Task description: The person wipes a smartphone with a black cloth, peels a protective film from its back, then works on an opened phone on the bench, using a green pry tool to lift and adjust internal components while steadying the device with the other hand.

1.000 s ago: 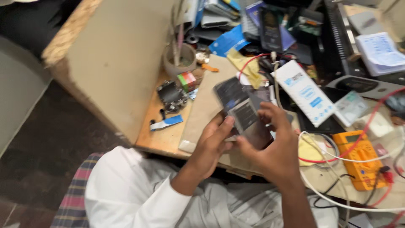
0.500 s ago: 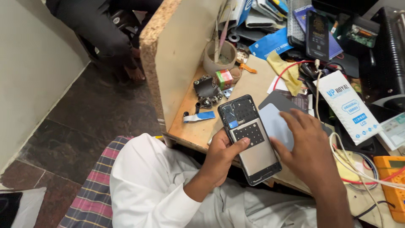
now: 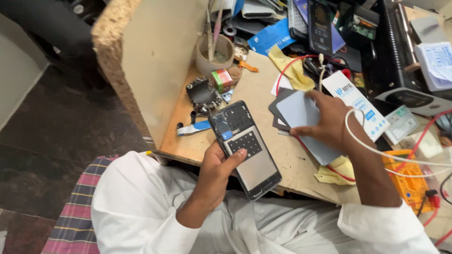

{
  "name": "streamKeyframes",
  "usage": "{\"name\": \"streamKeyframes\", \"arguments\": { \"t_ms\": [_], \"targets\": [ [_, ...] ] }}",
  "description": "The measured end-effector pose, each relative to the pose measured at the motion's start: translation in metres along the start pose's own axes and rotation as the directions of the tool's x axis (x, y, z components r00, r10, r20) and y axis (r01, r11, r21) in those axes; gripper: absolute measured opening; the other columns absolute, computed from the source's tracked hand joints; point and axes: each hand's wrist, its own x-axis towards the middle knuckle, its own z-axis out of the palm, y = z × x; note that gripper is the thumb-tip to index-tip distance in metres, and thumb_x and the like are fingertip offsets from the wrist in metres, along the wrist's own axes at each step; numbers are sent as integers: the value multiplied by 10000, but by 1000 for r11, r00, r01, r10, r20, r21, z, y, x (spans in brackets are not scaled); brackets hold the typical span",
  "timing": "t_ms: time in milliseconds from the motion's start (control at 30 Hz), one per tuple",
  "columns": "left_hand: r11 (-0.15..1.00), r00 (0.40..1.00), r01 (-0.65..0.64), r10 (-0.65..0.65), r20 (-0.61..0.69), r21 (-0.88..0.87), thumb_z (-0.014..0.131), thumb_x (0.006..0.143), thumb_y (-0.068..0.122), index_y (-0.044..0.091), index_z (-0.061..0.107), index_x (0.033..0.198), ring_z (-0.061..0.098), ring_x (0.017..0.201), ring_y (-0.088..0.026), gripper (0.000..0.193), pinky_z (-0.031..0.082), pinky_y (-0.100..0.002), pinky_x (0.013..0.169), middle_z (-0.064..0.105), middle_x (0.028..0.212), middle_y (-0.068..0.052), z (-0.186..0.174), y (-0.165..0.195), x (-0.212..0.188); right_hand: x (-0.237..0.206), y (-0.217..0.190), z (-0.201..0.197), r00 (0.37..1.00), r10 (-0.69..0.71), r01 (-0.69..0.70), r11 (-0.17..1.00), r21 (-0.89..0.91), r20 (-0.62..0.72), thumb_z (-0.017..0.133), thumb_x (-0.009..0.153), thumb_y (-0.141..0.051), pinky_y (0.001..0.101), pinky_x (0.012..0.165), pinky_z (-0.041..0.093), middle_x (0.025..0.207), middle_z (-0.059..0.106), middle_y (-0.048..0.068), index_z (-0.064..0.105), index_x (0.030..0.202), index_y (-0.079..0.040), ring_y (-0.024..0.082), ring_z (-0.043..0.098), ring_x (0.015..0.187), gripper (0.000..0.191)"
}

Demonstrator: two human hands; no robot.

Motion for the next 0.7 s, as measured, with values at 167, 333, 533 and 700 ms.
{"name": "streamKeyframes", "arguments": {
  "t_ms": [167, 333, 533, 700],
  "targets": [
    [998, 998, 65, -65, -21, 9, 631, 951, 57, -23, 634, 1195, 682, 972, -116, 258, 540, -300, 870, 734, 1107, -77, 5, 1, 3, 44, 47, -12, 984, -70, 139, 878, 458, -164, 861, 756, -177, 412, 824, 612, 1077, 785, 161, 717, 1214, 1, 267, 768, 912, 512],
    [997, 996, 78, -77, -41, 28, 613, 947, 50, -10, 622, 1227, 669, 1021, -110, 287, 530, -285, 909, 722, 1152, -73, 22, 0, 13, 129, 107, -44, 939, 33, 138, 876, 462, -342, 881, 843, -189, 394, 776, 611, 1109, 755, 184, 695, 1212, 16, 253, 750, 882, 461],
    [968, 968, 240, -233, -87, 78, 593, 942, 45, 55, 491, 1356, 605, 977, -122, 427, 482, -300, 831, 655, 1162, -45, 25, -4, 20, 79, 63, -53, 695, -286, 174, 957, -232, -660, 953, 869, -224, 425, 803, 571, 1058, 726, 221, 707, 1168, 46, 340, 705, 931, 472],
    [992, 994, 45, -56, 95, 118, 597, 944, -45, 16, 449, 1406, 617, 1157, -91, 489, 514, -281, 992, 637, 1276, -47, 13, -7, 23, -2, 3, 44, 800, -420, 490, 870, 63, -428, 832, 828, -382, 469, 952, 504, 1248, 670, 260, 642, 1275, 11, 409, 644, 1126, 625]
  ]
}}
